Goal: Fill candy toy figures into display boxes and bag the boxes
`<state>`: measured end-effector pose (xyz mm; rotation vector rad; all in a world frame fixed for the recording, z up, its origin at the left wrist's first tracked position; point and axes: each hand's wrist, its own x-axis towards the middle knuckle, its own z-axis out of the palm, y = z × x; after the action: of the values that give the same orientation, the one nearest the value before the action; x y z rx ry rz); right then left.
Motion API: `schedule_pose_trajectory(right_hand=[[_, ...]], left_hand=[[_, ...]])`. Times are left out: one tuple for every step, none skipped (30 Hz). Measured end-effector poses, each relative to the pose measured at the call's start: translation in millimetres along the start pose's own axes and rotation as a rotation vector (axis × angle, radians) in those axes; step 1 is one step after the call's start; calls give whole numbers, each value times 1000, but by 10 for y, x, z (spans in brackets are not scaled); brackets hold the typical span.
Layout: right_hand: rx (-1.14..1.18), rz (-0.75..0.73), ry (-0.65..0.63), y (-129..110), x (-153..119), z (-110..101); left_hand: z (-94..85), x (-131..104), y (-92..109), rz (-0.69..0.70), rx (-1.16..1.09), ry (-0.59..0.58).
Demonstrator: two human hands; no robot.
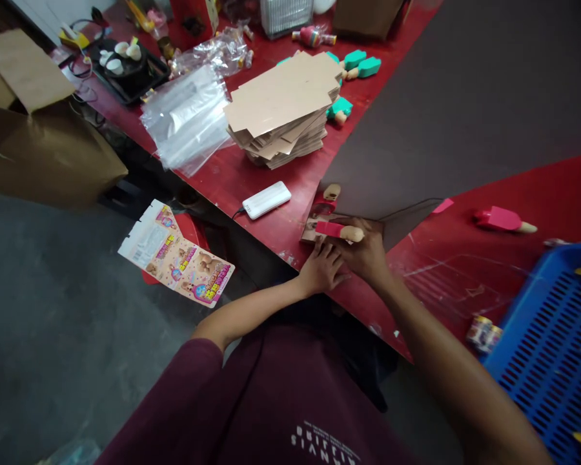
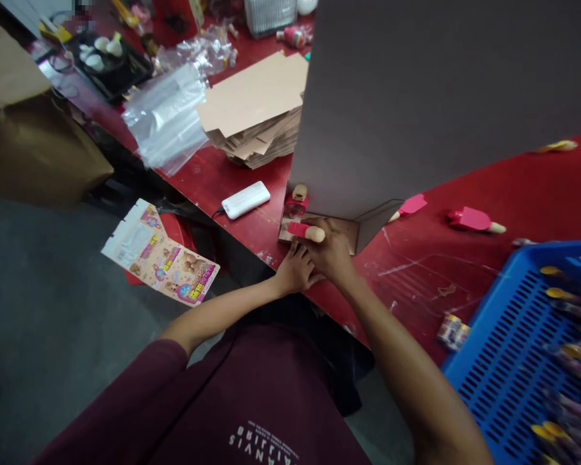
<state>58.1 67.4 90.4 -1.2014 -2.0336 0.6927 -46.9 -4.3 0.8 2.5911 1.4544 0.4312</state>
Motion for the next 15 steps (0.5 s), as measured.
schedule_pose_trajectory(right_hand=[[-38,3,-35,3,44,-2],[-77,17,-70,1,92,2],[-113,38,-110,-2,140,15],[-141,57,-151,-5,179,37],[-162,71,-182,-7,205,68],[-177,76,-187,-8,213,106],[-189,71,-157,-6,203,148],[-203,62,-92,-4,179,194],[-218,51,1,-1,147,241],[-235,39,103,-1,114,289],[-246,26,193,-6,86,337],[-246,15,252,-16,67,385],[-236,8,279,-32,59,428],[-216,2,283,-51,60,465],[-192,-4,273,-71,66,487]], left_hand=[[20,-4,-3,6,-16,12],[38,-6,-5,12,-34,24],[54,-8,-7,15,-51,36],[70,-10,-9,13,-66,47],[86,-12,-12,9,-77,55],[101,-15,-15,5,-84,56],[115,-17,-19,2,-89,51],[127,-18,-23,2,-90,41],[137,-18,-28,2,-89,30],[142,-17,-31,5,-88,20],[142,-16,-33,5,-90,12],[137,-14,-34,2,-96,4],[126,-12,-33,-6,-107,-7],[112,-11,-32,-15,-120,-23],[95,-8,-30,-24,-130,-42]])
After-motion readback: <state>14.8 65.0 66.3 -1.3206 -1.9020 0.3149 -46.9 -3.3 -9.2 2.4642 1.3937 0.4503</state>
